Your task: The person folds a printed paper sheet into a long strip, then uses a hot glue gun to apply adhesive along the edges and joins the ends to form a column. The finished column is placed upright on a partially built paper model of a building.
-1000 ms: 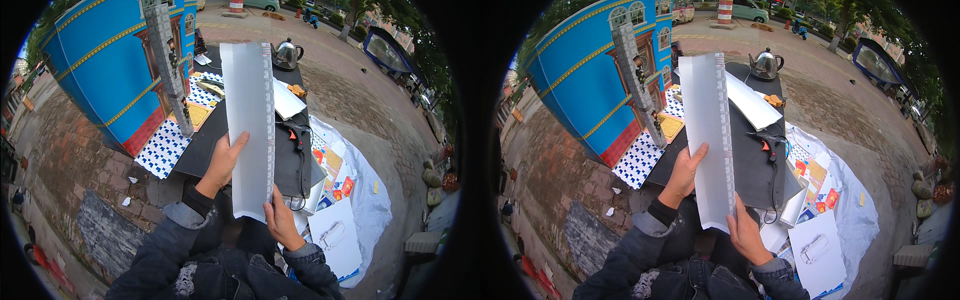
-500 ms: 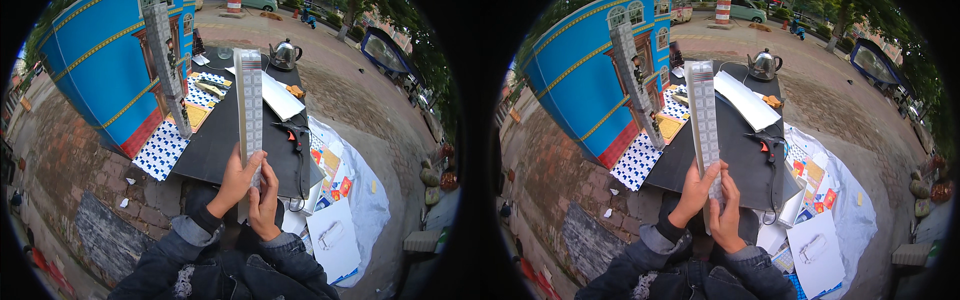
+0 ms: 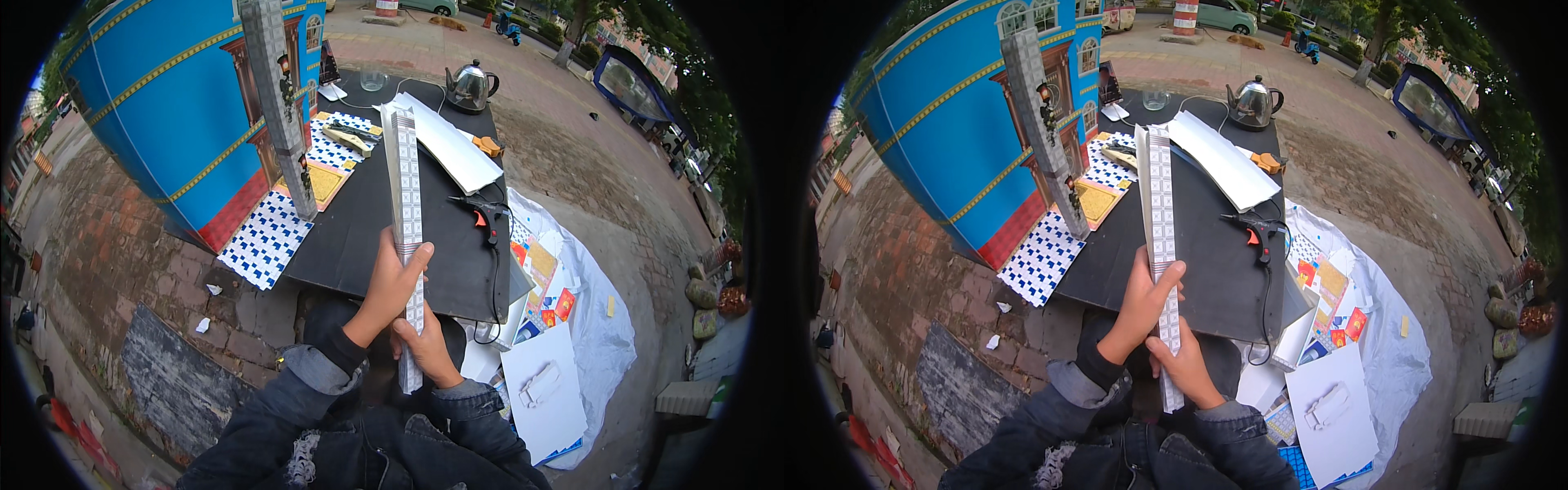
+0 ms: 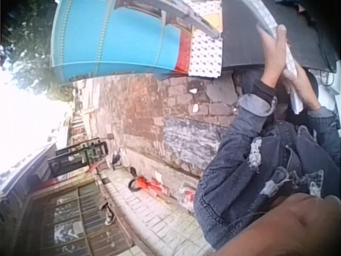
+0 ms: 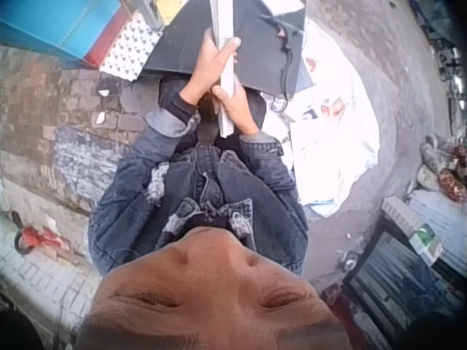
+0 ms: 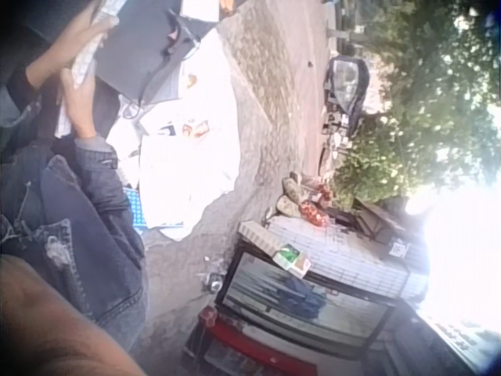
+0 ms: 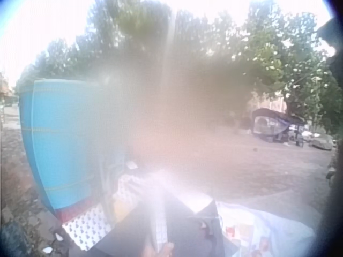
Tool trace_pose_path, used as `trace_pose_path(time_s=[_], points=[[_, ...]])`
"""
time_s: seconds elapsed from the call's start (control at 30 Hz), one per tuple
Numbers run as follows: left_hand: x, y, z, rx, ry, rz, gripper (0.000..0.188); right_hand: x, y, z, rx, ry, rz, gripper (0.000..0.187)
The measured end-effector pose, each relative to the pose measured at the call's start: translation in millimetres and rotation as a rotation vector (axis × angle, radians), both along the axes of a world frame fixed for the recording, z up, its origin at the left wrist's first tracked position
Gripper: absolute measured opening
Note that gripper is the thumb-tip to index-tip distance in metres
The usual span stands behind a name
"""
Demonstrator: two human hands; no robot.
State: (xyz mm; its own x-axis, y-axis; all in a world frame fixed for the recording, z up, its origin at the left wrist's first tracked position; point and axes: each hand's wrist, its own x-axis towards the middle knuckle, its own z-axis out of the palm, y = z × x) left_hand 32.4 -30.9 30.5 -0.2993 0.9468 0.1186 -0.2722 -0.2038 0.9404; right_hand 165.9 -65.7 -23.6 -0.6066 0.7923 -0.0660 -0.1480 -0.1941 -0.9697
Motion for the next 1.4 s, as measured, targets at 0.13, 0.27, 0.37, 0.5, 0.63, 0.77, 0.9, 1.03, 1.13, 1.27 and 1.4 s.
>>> trace_pose_path(time_s=[0.13,0.27,0.37,0.5,0.63,0.77,0.9,1.03,1.13,1.27,1.4], points=[[-19,3,5,-0.071,-0.274,-0.224,0.052,9,0,9,-0.358,0.243,0.151,0.060],[-24,9,1,-0.061,-0.309,-0.174,0.056,11,5,16,-0.378,0.307,0.256,0.060],[-20,12,-5,-0.005,-0.215,-0.036,0.049,8,3,19,-0.107,0.043,0.044,0.054],[-13,15,-10,0.027,-0.146,0.080,0.047,10,-3,25,0.310,-0.326,-0.054,0.051],[-12,13,-8,0.012,-0.305,0.067,0.048,8,-9,25,0.415,-0.425,-0.083,0.051],[-16,11,-6,0.010,-0.199,-0.019,0.048,7,-11,24,0.485,-0.459,-0.077,0.053],[-20,8,-5,0.037,-0.163,-0.096,0.051,13,-1,38,0.460,-0.433,-0.147,0.060],[-25,5,0,0.071,-0.017,-0.213,0.048,16,37,65,0.606,-0.299,-0.389,0.054],[-25,7,10,0.045,0.091,-0.260,0.040,15,62,84,0.494,-0.220,-0.418,0.046],[-41,20,31,0.044,0.433,-0.364,0.035,16,82,95,0.288,-0.021,-0.419,0.035],[-53,33,38,0.015,0.667,-0.431,0.030,19,84,88,0.240,0.068,-0.430,0.029]])
